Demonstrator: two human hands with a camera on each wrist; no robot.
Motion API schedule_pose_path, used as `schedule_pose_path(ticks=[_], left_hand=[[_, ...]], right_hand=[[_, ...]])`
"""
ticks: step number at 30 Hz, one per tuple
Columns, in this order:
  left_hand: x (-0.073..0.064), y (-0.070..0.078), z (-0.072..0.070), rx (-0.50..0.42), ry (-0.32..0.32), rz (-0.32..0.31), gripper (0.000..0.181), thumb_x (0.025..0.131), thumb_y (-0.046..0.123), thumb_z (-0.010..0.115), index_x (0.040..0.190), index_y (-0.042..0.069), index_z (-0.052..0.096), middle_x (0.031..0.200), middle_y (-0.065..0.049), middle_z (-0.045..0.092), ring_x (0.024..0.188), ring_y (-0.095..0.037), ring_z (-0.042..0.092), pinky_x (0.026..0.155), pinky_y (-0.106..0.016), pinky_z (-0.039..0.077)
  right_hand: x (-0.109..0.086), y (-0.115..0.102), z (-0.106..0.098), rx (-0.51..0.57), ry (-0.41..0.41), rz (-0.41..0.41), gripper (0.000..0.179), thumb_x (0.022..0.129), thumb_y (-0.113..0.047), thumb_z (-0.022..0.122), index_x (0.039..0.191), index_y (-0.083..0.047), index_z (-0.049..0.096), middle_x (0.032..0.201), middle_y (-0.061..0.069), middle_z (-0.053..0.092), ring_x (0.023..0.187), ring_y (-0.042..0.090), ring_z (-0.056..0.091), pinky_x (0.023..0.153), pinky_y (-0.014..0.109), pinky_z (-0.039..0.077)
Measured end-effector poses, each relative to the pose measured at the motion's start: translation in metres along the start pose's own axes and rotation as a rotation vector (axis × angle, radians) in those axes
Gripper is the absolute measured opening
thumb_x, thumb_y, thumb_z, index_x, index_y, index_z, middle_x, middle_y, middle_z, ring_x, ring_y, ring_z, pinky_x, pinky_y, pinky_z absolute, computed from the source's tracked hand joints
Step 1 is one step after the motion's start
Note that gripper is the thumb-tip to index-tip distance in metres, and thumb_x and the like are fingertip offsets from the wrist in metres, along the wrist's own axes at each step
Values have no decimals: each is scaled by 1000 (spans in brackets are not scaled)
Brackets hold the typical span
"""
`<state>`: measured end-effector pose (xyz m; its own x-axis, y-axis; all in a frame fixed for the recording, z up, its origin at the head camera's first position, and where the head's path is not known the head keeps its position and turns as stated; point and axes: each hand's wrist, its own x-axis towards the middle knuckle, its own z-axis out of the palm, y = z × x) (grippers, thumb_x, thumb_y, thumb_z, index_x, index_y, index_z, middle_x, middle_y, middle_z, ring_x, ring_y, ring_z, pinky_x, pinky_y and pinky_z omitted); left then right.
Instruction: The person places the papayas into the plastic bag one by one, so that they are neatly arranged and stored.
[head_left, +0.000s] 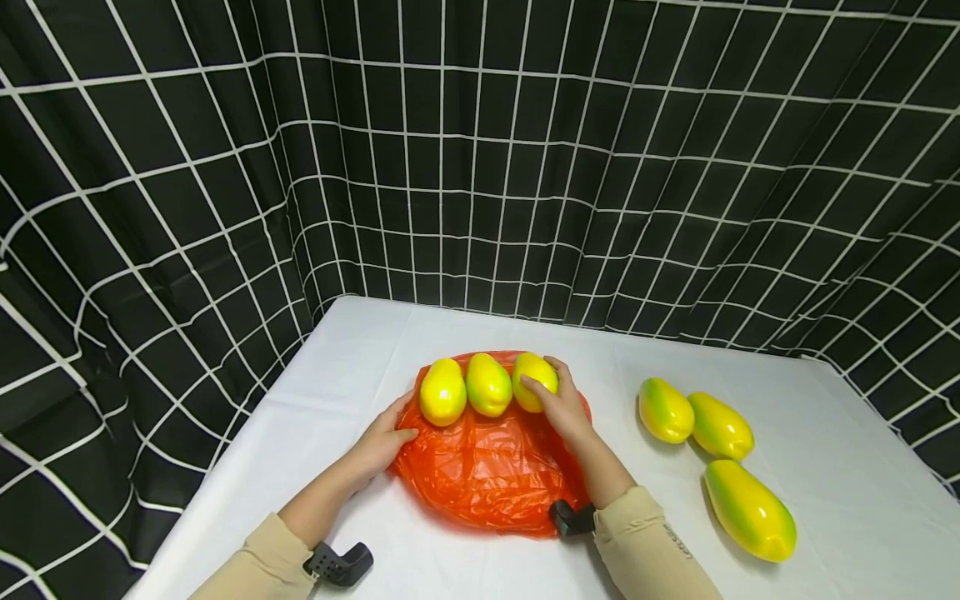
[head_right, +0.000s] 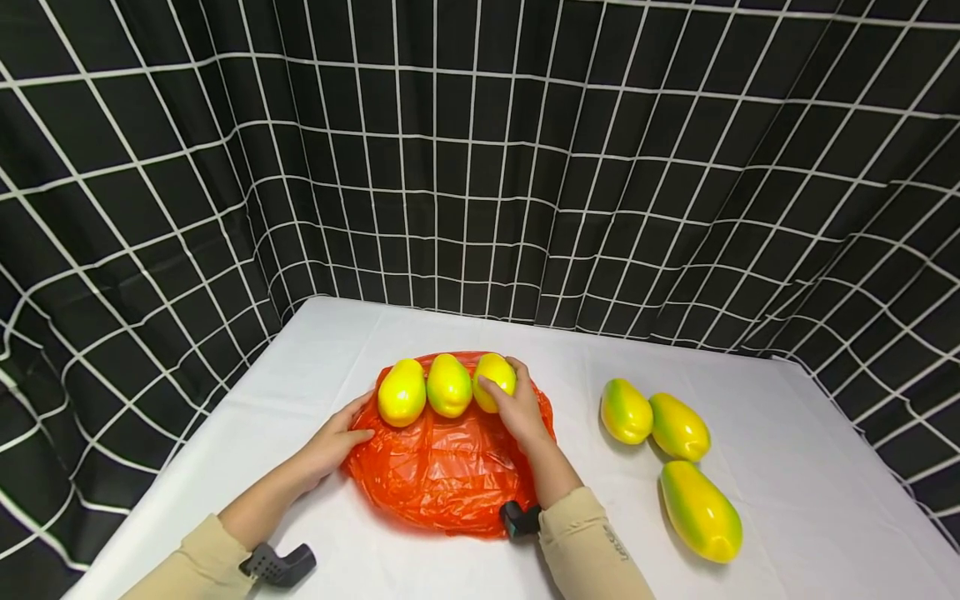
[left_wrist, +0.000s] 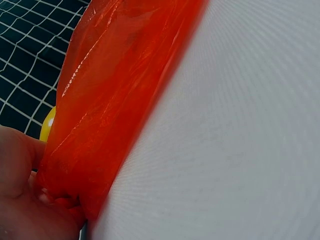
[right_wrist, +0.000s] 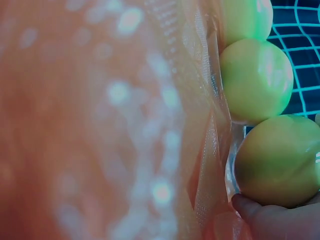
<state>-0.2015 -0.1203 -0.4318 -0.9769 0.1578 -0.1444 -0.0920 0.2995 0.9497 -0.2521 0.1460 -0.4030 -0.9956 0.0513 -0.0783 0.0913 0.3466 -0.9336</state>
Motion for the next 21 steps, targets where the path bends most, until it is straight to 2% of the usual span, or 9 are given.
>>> schedule_pose_path(ticks=[21], left_hand=[[1,-1,0,3,1,0,62,90,2,46,148,12,25,154,-16,22,142,-39,15,114,-57,13]], right_hand=[[4,5,-1,-49,-22,8,68,89,-36,57,144,-13,24,137,15,37,118,32,41,105,48,38]])
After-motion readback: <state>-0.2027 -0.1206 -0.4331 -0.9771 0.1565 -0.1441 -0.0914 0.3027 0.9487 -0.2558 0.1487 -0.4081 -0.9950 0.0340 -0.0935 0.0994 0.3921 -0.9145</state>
